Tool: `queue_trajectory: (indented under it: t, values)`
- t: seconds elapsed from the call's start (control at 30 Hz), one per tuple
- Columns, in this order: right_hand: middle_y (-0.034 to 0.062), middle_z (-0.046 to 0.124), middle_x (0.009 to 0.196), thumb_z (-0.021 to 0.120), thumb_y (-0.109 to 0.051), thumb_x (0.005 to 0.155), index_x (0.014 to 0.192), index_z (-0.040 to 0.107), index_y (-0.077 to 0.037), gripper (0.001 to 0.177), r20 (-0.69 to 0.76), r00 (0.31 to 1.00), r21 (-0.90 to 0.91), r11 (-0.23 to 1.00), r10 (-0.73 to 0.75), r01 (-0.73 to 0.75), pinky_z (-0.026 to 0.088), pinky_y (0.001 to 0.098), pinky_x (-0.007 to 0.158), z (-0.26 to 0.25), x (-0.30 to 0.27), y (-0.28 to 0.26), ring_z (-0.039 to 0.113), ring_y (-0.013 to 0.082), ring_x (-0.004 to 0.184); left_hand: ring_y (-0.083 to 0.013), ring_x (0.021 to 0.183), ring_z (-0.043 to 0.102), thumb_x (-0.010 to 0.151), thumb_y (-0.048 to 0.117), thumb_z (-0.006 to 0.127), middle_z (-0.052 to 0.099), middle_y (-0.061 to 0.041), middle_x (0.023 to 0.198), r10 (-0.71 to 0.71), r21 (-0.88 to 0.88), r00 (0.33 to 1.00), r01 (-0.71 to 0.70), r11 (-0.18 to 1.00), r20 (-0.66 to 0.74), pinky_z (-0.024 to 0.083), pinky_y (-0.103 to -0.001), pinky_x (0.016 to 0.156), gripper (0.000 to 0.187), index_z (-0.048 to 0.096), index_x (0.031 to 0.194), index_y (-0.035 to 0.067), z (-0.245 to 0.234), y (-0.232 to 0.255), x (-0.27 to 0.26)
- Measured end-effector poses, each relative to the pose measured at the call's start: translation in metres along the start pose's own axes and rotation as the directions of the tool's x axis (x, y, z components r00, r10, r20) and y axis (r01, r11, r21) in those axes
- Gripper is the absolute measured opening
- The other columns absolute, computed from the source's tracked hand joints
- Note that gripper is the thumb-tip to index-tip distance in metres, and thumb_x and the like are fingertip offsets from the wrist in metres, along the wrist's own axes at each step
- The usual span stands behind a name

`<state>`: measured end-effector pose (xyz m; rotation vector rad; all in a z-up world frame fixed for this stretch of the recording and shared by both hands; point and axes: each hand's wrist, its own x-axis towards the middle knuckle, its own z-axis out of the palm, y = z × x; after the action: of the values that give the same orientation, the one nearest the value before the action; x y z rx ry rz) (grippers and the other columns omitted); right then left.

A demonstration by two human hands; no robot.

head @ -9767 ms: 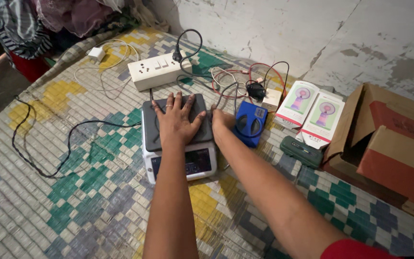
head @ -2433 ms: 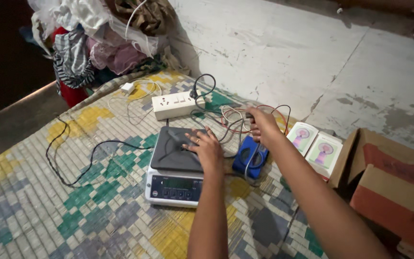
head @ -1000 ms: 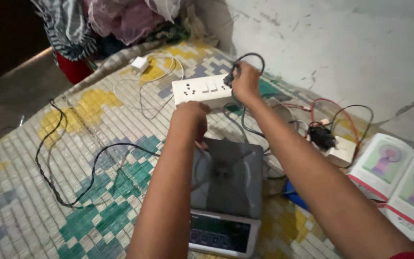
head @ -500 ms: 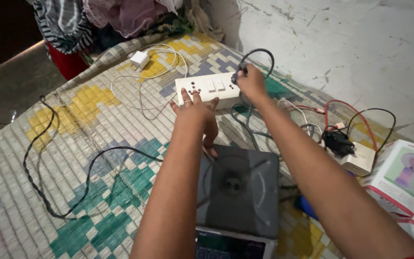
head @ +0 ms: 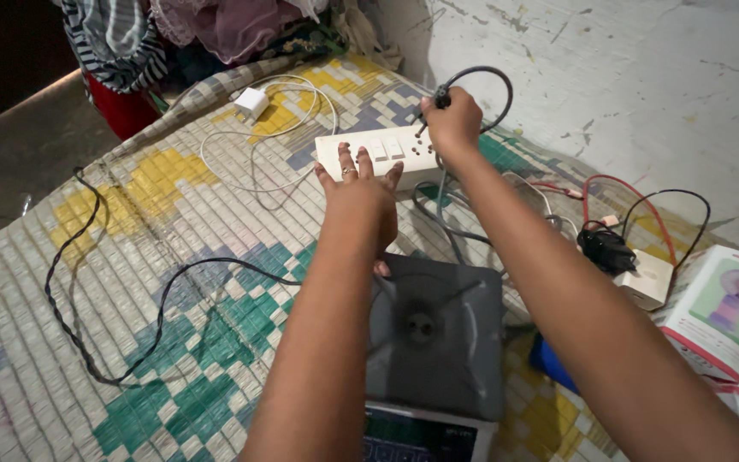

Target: The person places a digital scale on a bed, plugs it into a power strip, and observes the display. They then unplug the scale, coil the power cord, and pack the scale and cord into a cardboard box. Finally, they place two small product boxes into the same box.

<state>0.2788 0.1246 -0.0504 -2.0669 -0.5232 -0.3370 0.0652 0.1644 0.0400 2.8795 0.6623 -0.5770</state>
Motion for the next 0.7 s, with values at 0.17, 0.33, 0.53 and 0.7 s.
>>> queue_trajectory:
  t: [0.17, 0.33, 0.53, 0.7]
  values:
    - [0.0089, 0.065, 0.07, 0.068, -0.025, 0.095, 0.095, 0.059, -0.001, 0.025, 0.212, 0.918, 0.222, 0.898, 0.335, -0.379, 0.043, 0.0353, 0.04, -0.03, -0.021, -0.035, 0.062, 0.0191, 0.053, -0.0458, 0.155, -0.012, 0.062, 0.013, 0.095, -0.002, -0.019, 0.171, 0.002, -0.044, 0.998, -0.005, 0.999, -0.063, -0.001, -0.075, 0.116, 0.135, 0.009, 0.165, 0.033, 0.003, -0.003, -0.003]
    - [0.0038, 0.063, 0.07, 0.059, -0.031, 0.1, 0.097, 0.059, -0.005, 0.026, 0.29, 0.878, 0.351, 0.81, 0.382, -0.469, 0.044, 0.031, 0.039, -0.072, -0.035, -0.054, 0.058, 0.0135, 0.051, -0.0447, 0.155, -0.01, 0.053, 0.021, 0.103, -0.002, -0.02, 0.17, -0.021, 0.008, 0.986, 0.023, 1.0, -0.163, -0.001, -0.073, 0.116, 0.147, 0.007, 0.164, 0.029, 0.01, -0.002, -0.007]
    - [0.0055, 0.056, 0.066, 0.058, -0.033, 0.099, 0.091, 0.059, -0.002, 0.032, 0.385, 0.833, 0.438, 0.716, 0.397, -0.543, 0.037, 0.0297, 0.038, -0.142, -0.065, -0.08, 0.049, 0.0127, 0.048, -0.0435, 0.155, 0.012, 0.057, 0.025, 0.096, 0.022, -0.023, 0.166, 0.017, 0.04, 0.803, 0.008, 0.999, -0.596, 0.005, -0.077, 0.114, 0.123, 0.029, 0.16, 0.024, 0.049, -0.012, -0.019]
    - [0.0091, 0.059, 0.064, 0.063, -0.029, 0.096, 0.081, 0.056, 0.001, 0.034, 0.528, 0.804, 0.468, 0.696, 0.274, -0.544, 0.026, 0.0286, 0.036, -0.224, -0.088, -0.105, 0.043, 0.0114, 0.043, -0.0374, 0.155, 0.024, 0.073, 0.028, 0.089, 0.037, -0.014, 0.16, 0.333, 0.399, 0.434, 0.068, 0.914, -0.837, 0.013, -0.073, 0.123, 0.096, 0.036, 0.154, 0.026, 0.072, -0.008, -0.048]
